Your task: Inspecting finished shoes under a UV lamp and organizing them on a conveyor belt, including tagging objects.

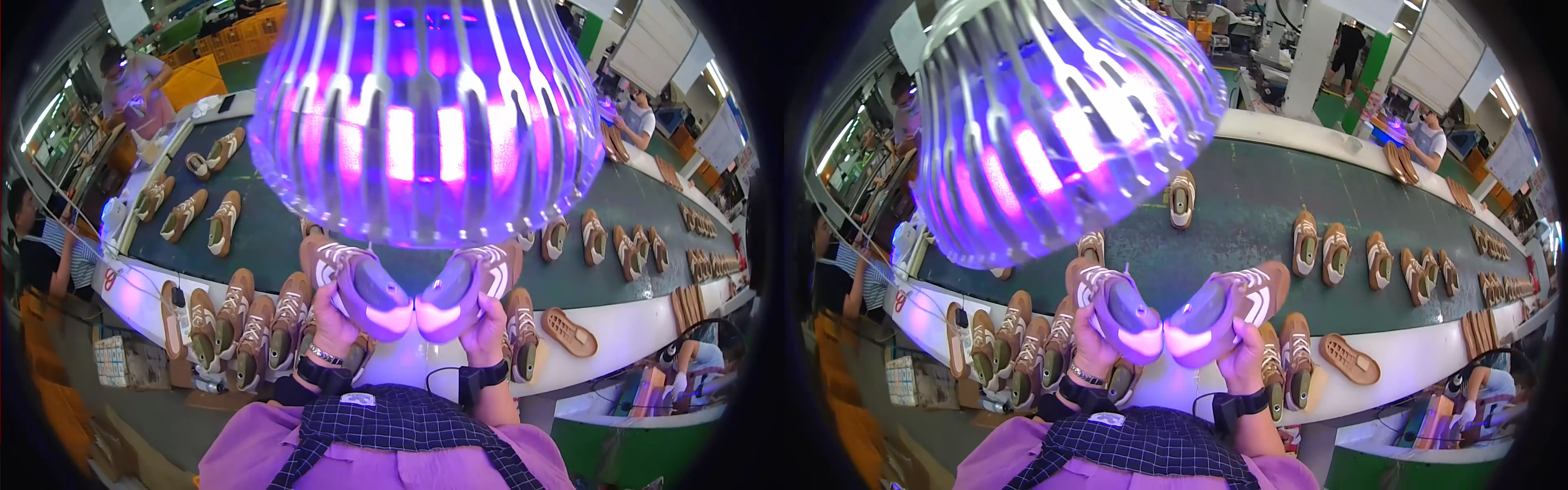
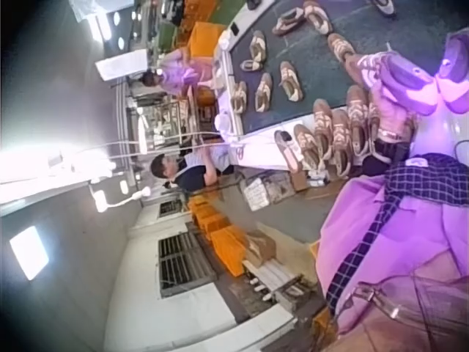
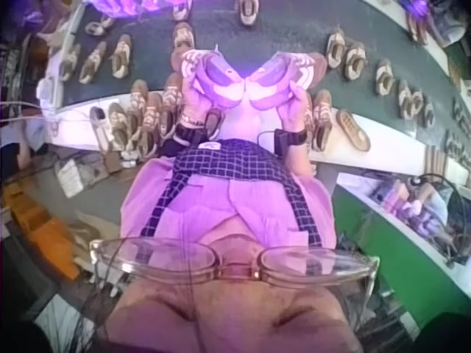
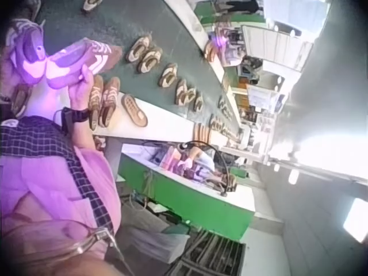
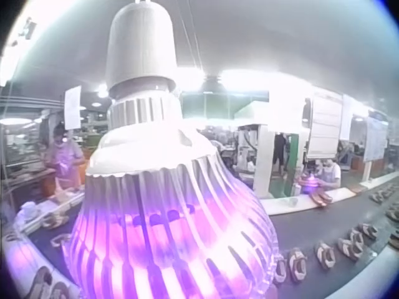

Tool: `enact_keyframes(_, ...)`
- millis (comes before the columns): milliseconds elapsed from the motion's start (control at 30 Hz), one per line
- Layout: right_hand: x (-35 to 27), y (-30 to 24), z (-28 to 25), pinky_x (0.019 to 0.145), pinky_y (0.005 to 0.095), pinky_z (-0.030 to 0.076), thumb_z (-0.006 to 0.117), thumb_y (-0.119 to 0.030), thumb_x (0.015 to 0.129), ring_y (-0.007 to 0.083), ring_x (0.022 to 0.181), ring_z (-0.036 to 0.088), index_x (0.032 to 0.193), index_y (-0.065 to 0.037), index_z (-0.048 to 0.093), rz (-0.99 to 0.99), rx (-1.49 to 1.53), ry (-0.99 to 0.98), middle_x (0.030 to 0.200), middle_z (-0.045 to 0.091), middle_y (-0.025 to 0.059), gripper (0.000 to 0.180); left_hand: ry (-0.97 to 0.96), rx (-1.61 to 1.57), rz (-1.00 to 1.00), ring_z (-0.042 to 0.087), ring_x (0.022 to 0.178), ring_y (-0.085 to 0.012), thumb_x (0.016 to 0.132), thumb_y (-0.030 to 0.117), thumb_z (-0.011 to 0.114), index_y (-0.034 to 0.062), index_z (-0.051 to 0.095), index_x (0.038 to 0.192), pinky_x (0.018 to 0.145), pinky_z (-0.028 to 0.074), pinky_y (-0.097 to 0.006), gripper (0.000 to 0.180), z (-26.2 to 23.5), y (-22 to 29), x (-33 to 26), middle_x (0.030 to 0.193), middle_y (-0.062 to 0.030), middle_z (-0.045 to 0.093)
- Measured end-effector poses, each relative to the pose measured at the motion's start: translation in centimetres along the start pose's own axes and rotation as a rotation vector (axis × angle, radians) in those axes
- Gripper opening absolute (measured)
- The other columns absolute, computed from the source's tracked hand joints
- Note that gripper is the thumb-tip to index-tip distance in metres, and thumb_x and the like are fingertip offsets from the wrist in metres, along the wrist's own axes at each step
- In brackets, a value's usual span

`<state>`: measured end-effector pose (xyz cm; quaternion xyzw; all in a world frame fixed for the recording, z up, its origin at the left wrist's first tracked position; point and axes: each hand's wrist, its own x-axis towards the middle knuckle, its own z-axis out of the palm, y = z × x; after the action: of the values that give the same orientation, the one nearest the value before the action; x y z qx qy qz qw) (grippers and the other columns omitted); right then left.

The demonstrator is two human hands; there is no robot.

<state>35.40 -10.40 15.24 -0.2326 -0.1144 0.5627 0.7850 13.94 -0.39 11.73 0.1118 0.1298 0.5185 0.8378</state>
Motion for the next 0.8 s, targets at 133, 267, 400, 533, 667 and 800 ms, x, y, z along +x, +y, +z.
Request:
enact_keyframes(133,-0.1,0.5,-0.6,0.096,0.0399,0.045,0.057,-0.02,0.087,0.0218,0.111,0.055,0.128,-0.005,0.044,-0.077,-0.064,0.055,0.121,0.056,0.0075,0.046,0.122,0.039,0.071,0.057,0.107,-0.0232,0.083,0.029,0.058,0.0064,0.052,0.121,0.096,0.045,-0.039,0.044,-0.8,-0.3,-0.4,0.116,-0.0073,0.059)
enact_keyframes(267,-0.5,1.2,-1.2,0.093,0.0407,0.048,0.06,-0.02,0.085,0.0215,0.107,0.057,0.124,-0.006,0.048,-0.053,-0.052,0.134,0.118,0.058,0.007,0.043,0.221,0.063,0.068,0.059,0.102,-0.0206,0.086,0.032,0.057,0.0088,0.054,0.117,0.091,0.048,-0.038,0.039,-1.4,-1.0,-0.5,0.111,-0.004,0.062)
enact_keyframes(400,-0.8,1.7,-1.4,0.092,0.0417,0.049,0.061,-0.022,0.085,0.0224,0.106,0.058,0.124,-0.006,0.048,-0.064,-0.088,0.189,0.118,0.058,0.0082,0.044,0.294,0.07,0.071,0.06,0.099,-0.0206,0.087,0.034,0.056,0.0095,0.057,0.112,0.087,0.049,-0.038,0.035,-1.7,-1.2,-0.3,0.106,-0.0035,0.063)
enact_keyframes(533,-0.8,2.0,-1.7,0.092,0.0399,0.048,0.059,-0.02,0.086,0.0212,0.106,0.057,0.125,-0.005,0.047,-0.078,-0.096,0.206,0.117,0.057,0.0087,0.043,0.284,0.078,0.06,0.061,0.097,-0.0209,0.087,0.035,0.056,0.0093,0.058,0.108,0.085,0.05,-0.038,0.033,-1.6,-1.3,-0.3,0.104,-0.0036,0.064)
enact_keyframes(667,-0.7,2.1,-2.0,0.091,0.0399,0.048,0.059,-0.019,0.086,0.0211,0.106,0.057,0.123,-0.005,0.048,-0.054,-0.092,0.232,0.115,0.058,0.0087,0.041,0.296,0.083,0.055,0.062,0.095,-0.0214,0.087,0.035,0.056,0.0082,0.058,0.108,0.084,0.05,-0.037,0.034,-1.3,-1.5,-0.4,0.103,-0.0045,0.065)
enact_keyframes(800,-0.7,2.3,-2.3,0.09,0.04,0.048,0.06,-0.024,0.086,0.0229,0.104,0.059,0.119,-0.003,0.051,-0.058,-0.12,0.251,0.114,0.06,0.01,0.04,0.292,0.089,0.044,0.063,0.093,-0.0215,0.087,0.034,0.056,0.0073,0.058,0.107,0.081,0.051,-0.036,0.034,-1.4,-1.6,-0.4,0.103,-0.0053,0.065)
